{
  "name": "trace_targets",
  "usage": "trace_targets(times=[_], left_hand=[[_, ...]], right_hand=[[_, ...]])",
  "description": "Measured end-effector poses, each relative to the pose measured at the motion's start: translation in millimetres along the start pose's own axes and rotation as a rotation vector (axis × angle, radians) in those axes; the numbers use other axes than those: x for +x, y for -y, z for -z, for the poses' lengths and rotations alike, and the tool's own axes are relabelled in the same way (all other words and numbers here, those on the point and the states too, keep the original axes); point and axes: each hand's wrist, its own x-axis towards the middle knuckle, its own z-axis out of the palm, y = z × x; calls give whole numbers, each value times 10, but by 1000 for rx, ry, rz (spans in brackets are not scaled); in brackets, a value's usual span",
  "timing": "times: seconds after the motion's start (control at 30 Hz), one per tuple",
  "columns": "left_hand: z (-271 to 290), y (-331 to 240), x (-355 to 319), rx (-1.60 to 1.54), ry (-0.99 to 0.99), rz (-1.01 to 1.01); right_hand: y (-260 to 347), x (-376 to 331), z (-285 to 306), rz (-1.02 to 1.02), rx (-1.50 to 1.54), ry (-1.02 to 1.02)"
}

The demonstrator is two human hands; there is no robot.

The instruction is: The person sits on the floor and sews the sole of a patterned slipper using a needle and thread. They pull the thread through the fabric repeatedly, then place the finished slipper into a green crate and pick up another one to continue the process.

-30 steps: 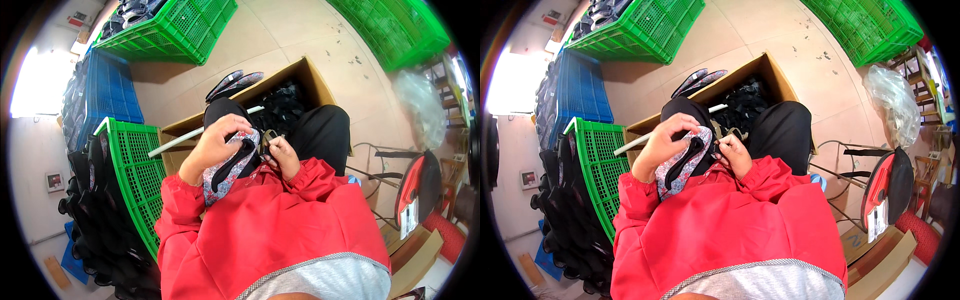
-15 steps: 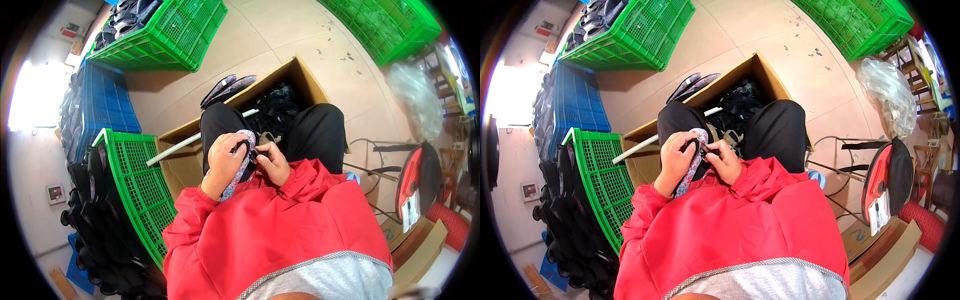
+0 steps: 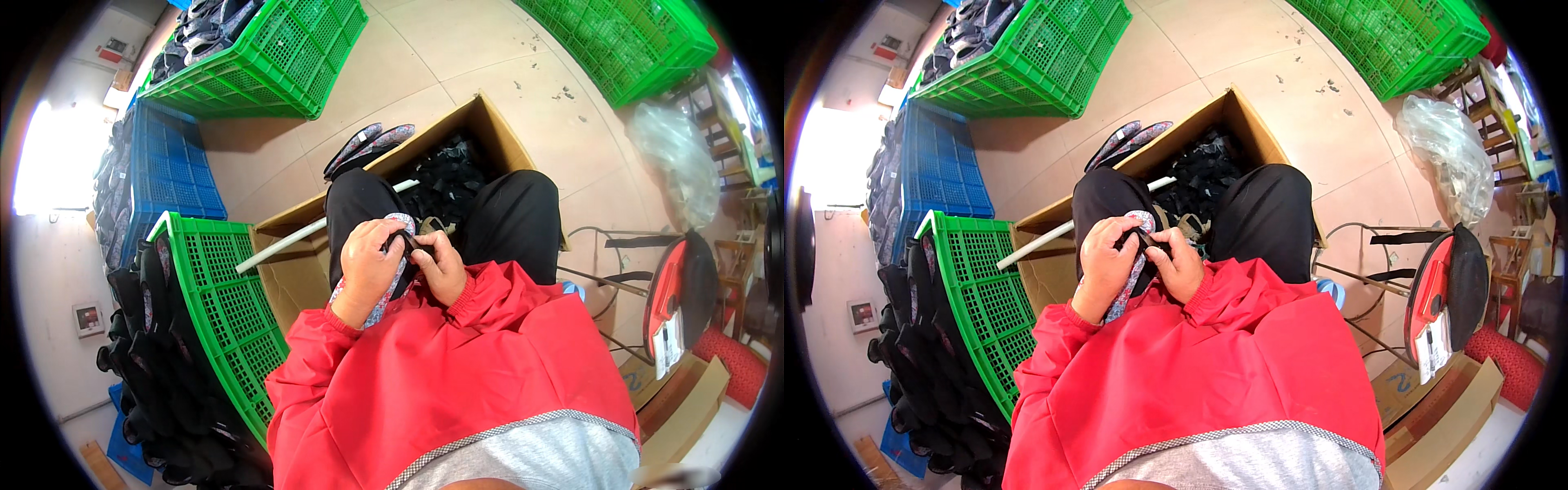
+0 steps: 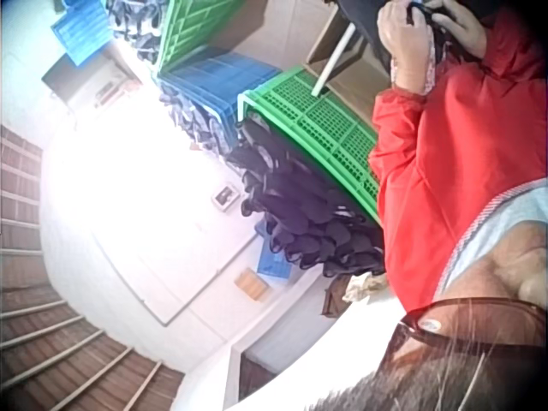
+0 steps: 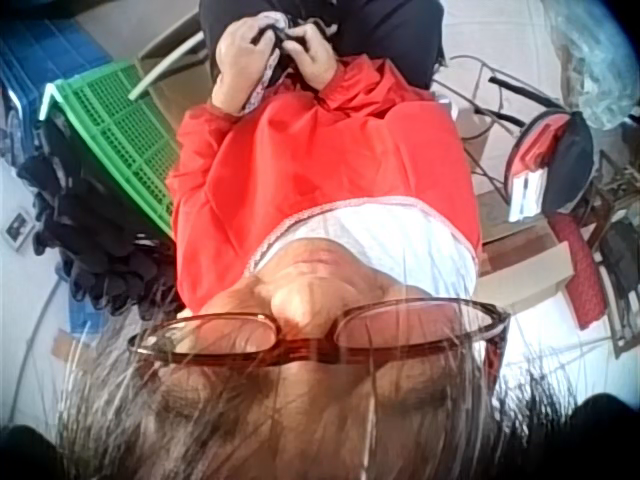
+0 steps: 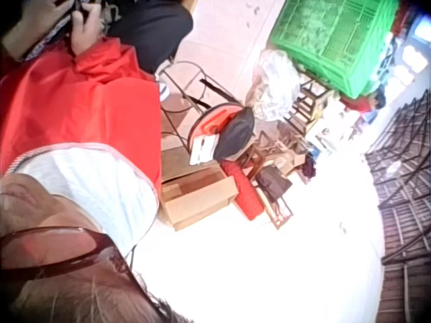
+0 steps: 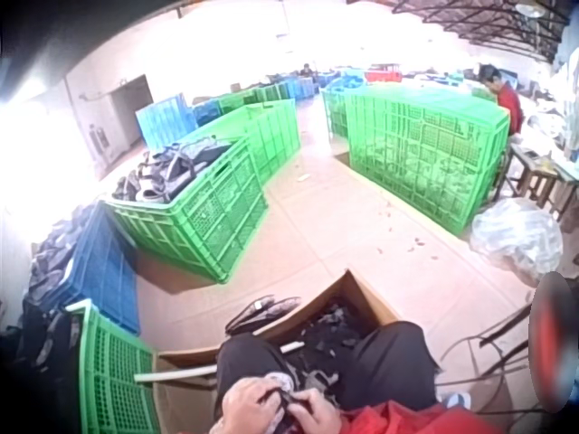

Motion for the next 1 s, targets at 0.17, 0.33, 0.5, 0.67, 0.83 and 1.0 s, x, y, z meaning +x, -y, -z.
trace_targets(times=[0.17,0.33,0.5,0.67,0.83,1.0], left_hand=[[2,-17,-22,45,-1,6],[-1,-49,-3,65,9,-8],[37,-152,10,49,41,110],[80,-201,12,136,57,126],[130,-298,4,218,92,162],[141,-278,-33,274,88,220]], right_hand=[[79,14,-3,-31,24,5],[-127,42,-33,-165,410,-43],[-83,90,42,-324,514,-134],[13,112,77,-317,495,-90],[108,106,63,-268,351,10],[193,118,-34,-182,139,-5]])
